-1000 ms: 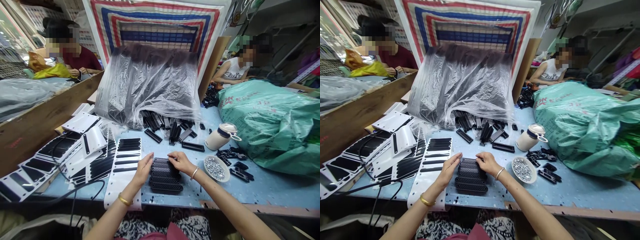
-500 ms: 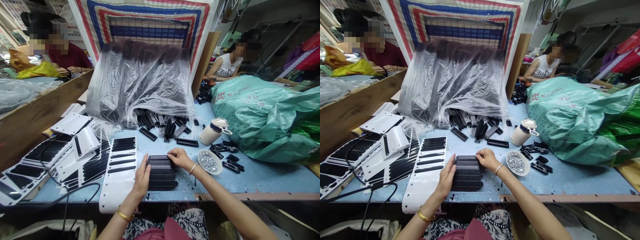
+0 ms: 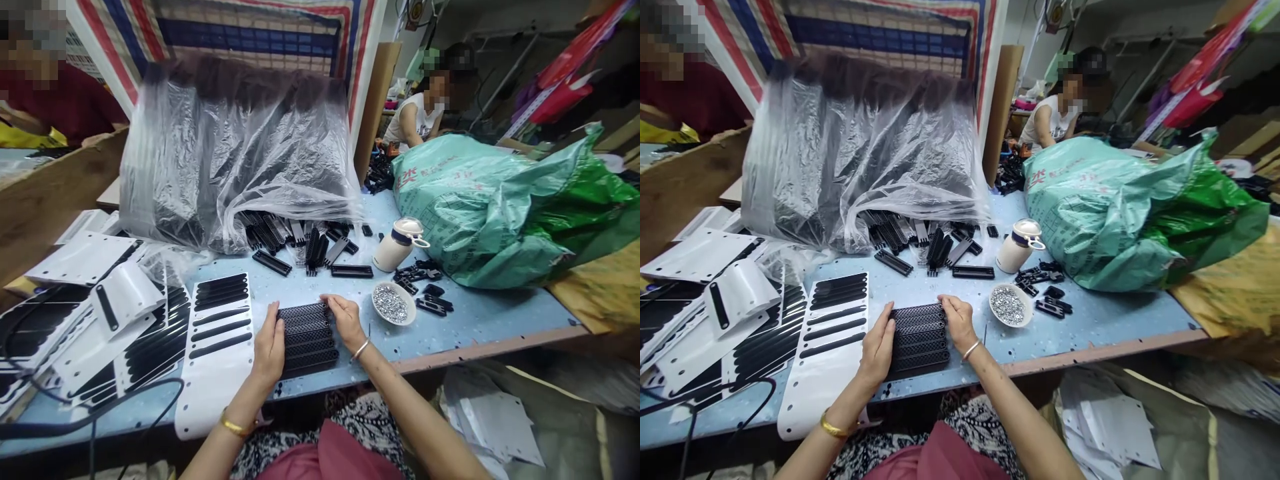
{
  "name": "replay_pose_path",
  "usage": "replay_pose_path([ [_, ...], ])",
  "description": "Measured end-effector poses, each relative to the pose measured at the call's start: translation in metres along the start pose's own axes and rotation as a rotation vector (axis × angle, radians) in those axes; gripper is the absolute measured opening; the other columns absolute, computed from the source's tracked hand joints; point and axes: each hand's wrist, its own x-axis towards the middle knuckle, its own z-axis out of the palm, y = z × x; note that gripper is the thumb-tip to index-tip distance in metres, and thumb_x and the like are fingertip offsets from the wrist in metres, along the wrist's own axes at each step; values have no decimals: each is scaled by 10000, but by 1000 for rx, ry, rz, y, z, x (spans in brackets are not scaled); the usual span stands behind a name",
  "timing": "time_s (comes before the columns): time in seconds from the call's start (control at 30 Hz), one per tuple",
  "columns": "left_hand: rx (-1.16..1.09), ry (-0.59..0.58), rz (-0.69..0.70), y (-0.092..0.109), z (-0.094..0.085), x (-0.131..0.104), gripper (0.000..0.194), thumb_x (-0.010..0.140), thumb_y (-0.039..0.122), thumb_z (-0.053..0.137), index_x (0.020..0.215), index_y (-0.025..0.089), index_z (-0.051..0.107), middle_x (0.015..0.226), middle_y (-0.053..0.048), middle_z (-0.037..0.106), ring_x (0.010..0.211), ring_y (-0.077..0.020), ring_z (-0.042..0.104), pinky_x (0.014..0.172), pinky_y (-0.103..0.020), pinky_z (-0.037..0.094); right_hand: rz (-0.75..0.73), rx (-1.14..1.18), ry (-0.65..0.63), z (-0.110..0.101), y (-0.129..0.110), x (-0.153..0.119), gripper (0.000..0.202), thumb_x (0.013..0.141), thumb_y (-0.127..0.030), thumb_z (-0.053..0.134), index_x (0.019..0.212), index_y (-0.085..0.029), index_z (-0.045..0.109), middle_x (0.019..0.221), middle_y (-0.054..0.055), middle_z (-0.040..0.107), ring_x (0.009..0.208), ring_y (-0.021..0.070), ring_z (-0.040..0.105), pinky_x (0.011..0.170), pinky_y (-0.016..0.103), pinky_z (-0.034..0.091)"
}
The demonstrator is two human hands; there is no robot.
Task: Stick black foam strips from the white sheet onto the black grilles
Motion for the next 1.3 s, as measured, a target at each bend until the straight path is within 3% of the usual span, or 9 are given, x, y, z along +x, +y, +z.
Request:
replay_pose_path([
  [0.27, 1, 54, 14, -4, 6, 1, 489, 934, 355, 370, 1299, 72, 529, 1365, -168, 521, 1288, -255, 467, 1113, -442, 341, 49, 96, 114, 11, -7, -10, 336, 857, -407, 494, 848, -178, 740, 874, 73, 729, 853, 203, 650, 813, 323, 488],
  [0.4, 33, 41, 31, -3, 0, 2, 477, 948, 337, 360, 1316, 72, 509, 1360, -179, 522, 1276, -270, 479, 1099, -461, 360, 93, 141, 133, 4, -3, -3, 385, 847, -468, 498, 865, -162, 730, 888, 91, 736, 848, 217, 673, 788, 352, 526],
  [0.5, 140, 34, 196, 4, -14, -5, 467, 957, 285, 368, 1379, 96, 433, 1397, -184, 480, 1322, -292, 416, 1084, -497, 363, 122, 169, 137, -10, -4, 2, 437, 837, -526, 497, 863, -146, 712, 875, 114, 733, 815, 239, 699, 652, 348, 569],
  [0.67, 419, -40, 641, 19, -35, -37, 619, 892, 153, 496, 1469, 181, 274, 1464, -173, 389, 1407, -364, 206, 1049, -552, 350, 90, 107, 117, -57, -21, -18, 305, 787, -458, 619, 802, -166, 707, 764, 87, 725, 676, 230, 703, 534, 317, 561],
  [0.8, 534, -49, 696, 13, -35, -52, 702, 859, 177, 567, 1481, 183, 242, 1429, -201, 427, 1386, -402, 240, 992, -529, 401, -252, -402, 149, -123, -19, -32, 196, 841, -304, 563, 881, -188, 715, 828, 93, 716, 775, 220, 679, 708, 349, 552],
  [0.87, 565, -34, 676, 6, -30, -52, 718, 857, 218, 581, 1484, 185, 233, 1427, -210, 425, 1378, -413, 255, 974, -534, 413, -257, -670, 198, -151, -10, -26, 235, 836, -324, 533, 834, -164, 705, 739, 98, 690, 663, 214, 651, 643, 343, 533],
  [0.97, 586, -32, 633, -6, -22, -50, 705, 878, 236, 544, 1490, 178, 202, 1431, -222, 411, 1366, -408, 288, 950, -537, 436, -92, -976, 33, -172, 2, -8, 279, 775, -385, 602, 858, -136, 697, 723, 99, 671, 650, 227, 641, 625, 331, 504],
  [1.1, 598, -58, 627, -19, -17, -50, 669, 894, 161, 459, 1496, 191, 169, 1444, -213, 395, 1362, -374, 319, 941, -513, 461, -6, -1160, -228, -164, -3, 15, 329, 747, -439, 647, 881, -141, 687, 859, 138, 684, 802, 274, 651, 685, 333, 474],
  [1.3, 543, -15, 655, -22, -15, -51, 654, 887, 173, 440, 1490, 225, 193, 1468, -195, 367, 1338, -374, 364, 910, -517, 481, -55, -1116, -275, -156, -2, 29, 184, 706, -315, 695, 813, -166, 688, 878, 99, 690, 814, 231, 636, 723, 292, 456],
])
